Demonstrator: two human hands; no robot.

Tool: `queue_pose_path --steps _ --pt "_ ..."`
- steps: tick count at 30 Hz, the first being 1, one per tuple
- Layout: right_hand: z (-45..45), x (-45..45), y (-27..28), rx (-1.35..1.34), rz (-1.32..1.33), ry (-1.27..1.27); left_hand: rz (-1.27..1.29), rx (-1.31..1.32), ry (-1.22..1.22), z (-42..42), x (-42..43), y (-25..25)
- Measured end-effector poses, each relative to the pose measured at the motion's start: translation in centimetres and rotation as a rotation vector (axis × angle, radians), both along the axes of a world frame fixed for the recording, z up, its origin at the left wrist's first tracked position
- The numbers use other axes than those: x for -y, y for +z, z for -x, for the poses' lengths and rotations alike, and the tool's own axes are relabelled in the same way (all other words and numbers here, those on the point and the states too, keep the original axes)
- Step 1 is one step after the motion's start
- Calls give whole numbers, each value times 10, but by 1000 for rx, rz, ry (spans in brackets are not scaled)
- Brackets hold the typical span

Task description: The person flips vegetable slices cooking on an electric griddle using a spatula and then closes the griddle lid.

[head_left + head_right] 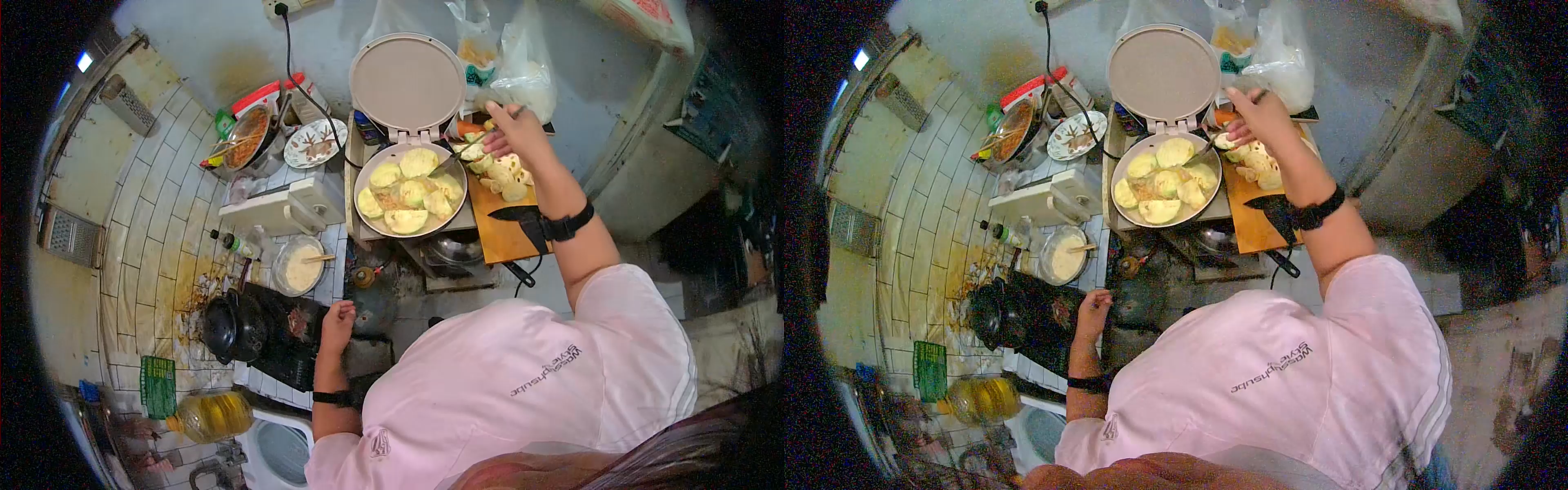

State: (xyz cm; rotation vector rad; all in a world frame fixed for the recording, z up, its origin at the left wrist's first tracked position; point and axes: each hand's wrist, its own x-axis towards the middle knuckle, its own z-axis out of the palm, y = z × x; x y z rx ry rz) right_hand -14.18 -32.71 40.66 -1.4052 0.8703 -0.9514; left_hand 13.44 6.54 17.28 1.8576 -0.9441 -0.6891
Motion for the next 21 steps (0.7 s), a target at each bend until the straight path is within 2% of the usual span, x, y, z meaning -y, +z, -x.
queue_pose_path --steps 3,5,6,8,12,15,21 --pt "-13 -2 18 -102 102 30 -21 15 -12 -1 0 4" --pt "-17 -8 34 -367 279 130 -55 35 -8 -7 0 3" --pt "-18 -14 42 -369 280 125 -49 39 -9 -9 -1 1" --pt "-17 -22 51 -424 371 300 -42 40 -12 -12 -3 -4" --pt "-13 -25 55 -434 362 408 -31 98 -35 -7 -1 12" --pt "-5 -20 53 -395 223 444 -61 88 -33 -8 2 9" --pt "7 -7 32 -332 173 345 -28 132 -68 -11 8 3"
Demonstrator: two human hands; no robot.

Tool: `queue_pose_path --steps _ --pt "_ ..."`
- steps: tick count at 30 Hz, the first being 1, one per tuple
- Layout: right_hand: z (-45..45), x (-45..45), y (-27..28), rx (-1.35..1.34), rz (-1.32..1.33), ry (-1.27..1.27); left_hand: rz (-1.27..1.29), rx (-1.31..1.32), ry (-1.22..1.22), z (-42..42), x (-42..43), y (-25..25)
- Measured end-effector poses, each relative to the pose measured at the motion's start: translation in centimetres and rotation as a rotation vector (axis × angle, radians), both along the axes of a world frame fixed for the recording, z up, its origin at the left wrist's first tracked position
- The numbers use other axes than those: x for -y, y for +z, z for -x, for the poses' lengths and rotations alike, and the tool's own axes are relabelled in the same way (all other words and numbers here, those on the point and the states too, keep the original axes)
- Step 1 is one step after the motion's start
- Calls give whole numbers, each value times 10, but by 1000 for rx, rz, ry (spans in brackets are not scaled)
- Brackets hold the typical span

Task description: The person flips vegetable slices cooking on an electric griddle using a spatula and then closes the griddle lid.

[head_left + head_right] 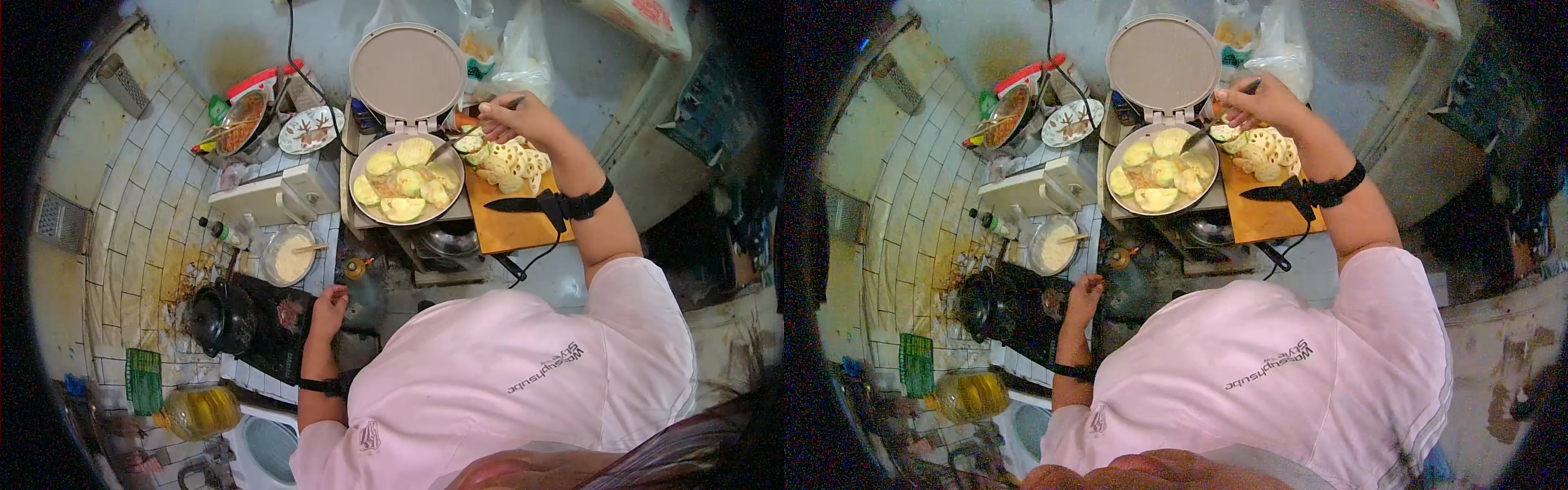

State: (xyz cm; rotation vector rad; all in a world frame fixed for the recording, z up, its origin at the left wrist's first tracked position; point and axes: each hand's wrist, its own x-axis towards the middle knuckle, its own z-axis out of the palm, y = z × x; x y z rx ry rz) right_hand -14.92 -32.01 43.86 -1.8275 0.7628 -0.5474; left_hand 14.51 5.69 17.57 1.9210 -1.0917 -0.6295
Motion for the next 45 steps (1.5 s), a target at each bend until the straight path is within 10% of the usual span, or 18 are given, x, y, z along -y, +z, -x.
queue_pose_path --steps 9,45 --pt "-2 1 -22 265 -54 -173 -1 -7 48 12 17 7" --pt "-102 18 21 -224 131 -151 -25 -42 -10 10 10 -8"
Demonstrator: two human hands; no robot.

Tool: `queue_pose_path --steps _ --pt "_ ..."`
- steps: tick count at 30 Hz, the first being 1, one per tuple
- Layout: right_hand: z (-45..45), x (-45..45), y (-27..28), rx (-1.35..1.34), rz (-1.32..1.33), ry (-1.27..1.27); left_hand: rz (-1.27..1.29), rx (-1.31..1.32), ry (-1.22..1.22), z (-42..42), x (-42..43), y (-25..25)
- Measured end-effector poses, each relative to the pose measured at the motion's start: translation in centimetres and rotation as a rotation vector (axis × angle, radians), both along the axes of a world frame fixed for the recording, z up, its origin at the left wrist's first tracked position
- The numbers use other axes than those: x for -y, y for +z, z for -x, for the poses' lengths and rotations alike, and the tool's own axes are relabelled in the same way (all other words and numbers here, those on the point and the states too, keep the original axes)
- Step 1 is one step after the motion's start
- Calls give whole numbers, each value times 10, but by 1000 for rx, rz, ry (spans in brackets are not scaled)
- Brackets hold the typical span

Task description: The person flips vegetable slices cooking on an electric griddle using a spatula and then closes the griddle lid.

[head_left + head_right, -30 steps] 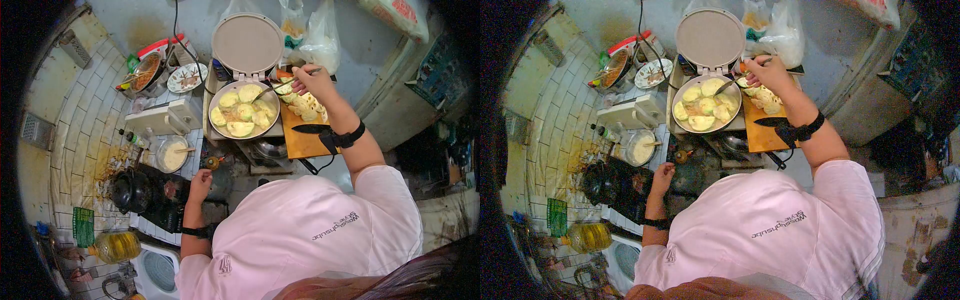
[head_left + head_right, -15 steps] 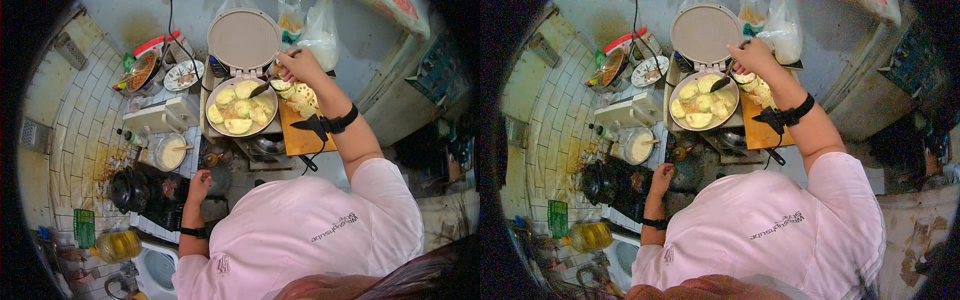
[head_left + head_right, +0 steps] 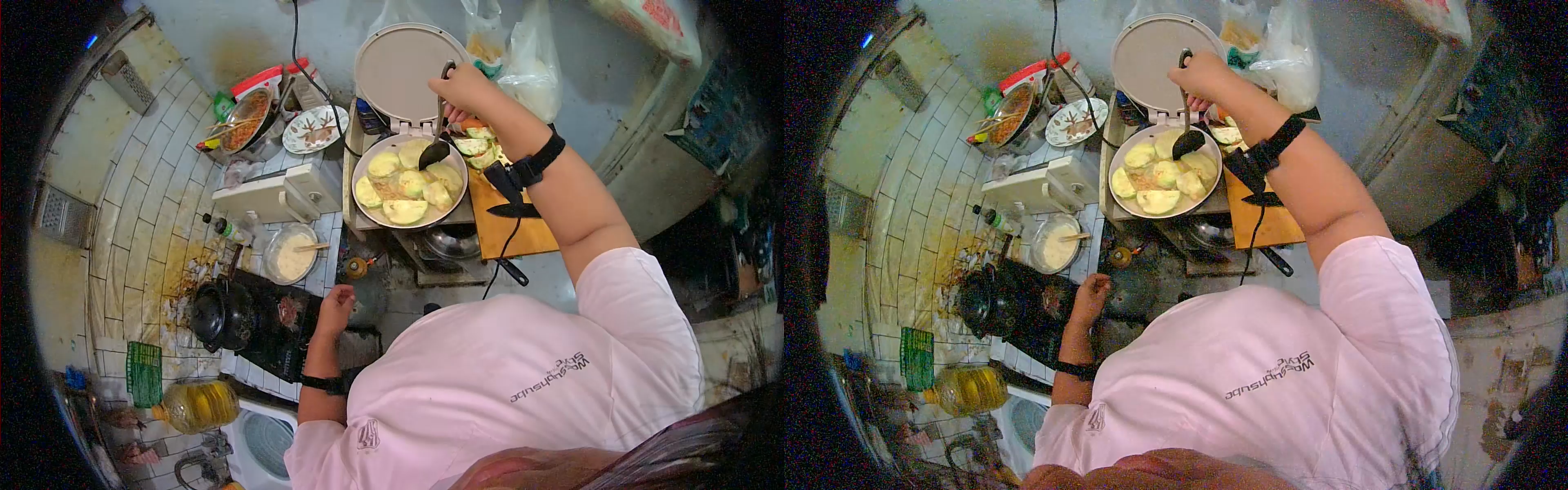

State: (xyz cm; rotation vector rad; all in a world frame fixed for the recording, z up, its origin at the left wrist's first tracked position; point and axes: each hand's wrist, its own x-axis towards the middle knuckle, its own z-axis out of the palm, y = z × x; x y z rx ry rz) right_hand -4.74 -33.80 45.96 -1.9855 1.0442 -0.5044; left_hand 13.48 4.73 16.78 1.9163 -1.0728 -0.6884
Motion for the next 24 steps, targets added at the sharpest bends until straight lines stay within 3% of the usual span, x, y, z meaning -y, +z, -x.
queue_pose_path --steps 6,12,14,18,20,23,24 --pt "-15 8 -8 -3 15 -11 -2 -122 32 8 1 8" --pt "-15 -13 -13 -66 15 88 -28 -42 -1 10 10 21" --pt "-4 -18 -26 -60 275 167 -34 -15 6 9 11 22" --pt "39 -39 -36 43 263 228 -15 60 9 12 8 37" --pt "52 -26 -54 196 16 26 -20 52 12 12 6 36" --pt "59 -10 -48 218 -156 -116 -60 48 19 9 4 33" --pt "54 -12 -44 188 -106 -123 -101 51 16 8 4 32"
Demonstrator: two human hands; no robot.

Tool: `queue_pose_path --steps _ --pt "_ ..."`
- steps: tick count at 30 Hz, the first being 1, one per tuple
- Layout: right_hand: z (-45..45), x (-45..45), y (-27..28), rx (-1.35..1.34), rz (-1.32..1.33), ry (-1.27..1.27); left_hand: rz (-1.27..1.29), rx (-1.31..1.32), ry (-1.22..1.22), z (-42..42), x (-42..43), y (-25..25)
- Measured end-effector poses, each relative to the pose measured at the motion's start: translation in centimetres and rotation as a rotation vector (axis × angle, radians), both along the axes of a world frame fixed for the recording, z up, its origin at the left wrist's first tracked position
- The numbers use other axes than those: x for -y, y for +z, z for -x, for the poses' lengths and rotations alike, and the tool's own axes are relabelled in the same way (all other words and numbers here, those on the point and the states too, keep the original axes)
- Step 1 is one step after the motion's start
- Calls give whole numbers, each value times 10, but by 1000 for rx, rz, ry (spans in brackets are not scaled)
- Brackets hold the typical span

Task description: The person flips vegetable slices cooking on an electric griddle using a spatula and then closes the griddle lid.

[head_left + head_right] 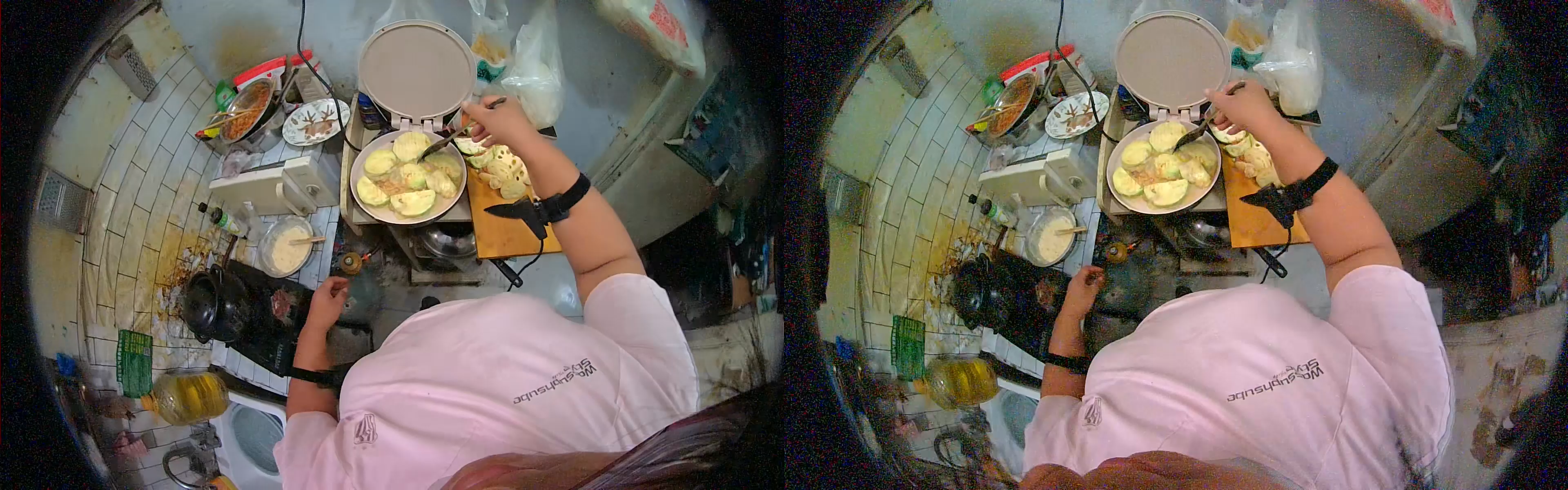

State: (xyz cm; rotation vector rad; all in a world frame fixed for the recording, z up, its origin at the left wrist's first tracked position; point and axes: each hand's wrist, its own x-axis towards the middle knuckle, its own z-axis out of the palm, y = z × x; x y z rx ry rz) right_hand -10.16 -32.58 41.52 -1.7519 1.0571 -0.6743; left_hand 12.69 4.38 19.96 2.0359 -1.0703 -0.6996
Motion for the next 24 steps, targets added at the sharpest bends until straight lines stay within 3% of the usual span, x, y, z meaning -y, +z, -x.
queue_pose_path --steps 1,4,7,11,13,24 --pt "-7 -5 5 -2 4 7 4 -2 7 -2 1 -3" --pt "-29 -18 5 -151 338 239 11 -91 4 -6 3 -3" --pt "-39 -14 15 -272 515 263 33 -52 -1 -6 8 3" --pt "-46 7 21 -227 466 127 60 -59 -4 -6 10 8" --pt "-40 -3 36 -10 347 130 63 -57 4 -6 8 7" --pt "-48 0 25 -76 280 254 54 -29 62 -9 -13 9"
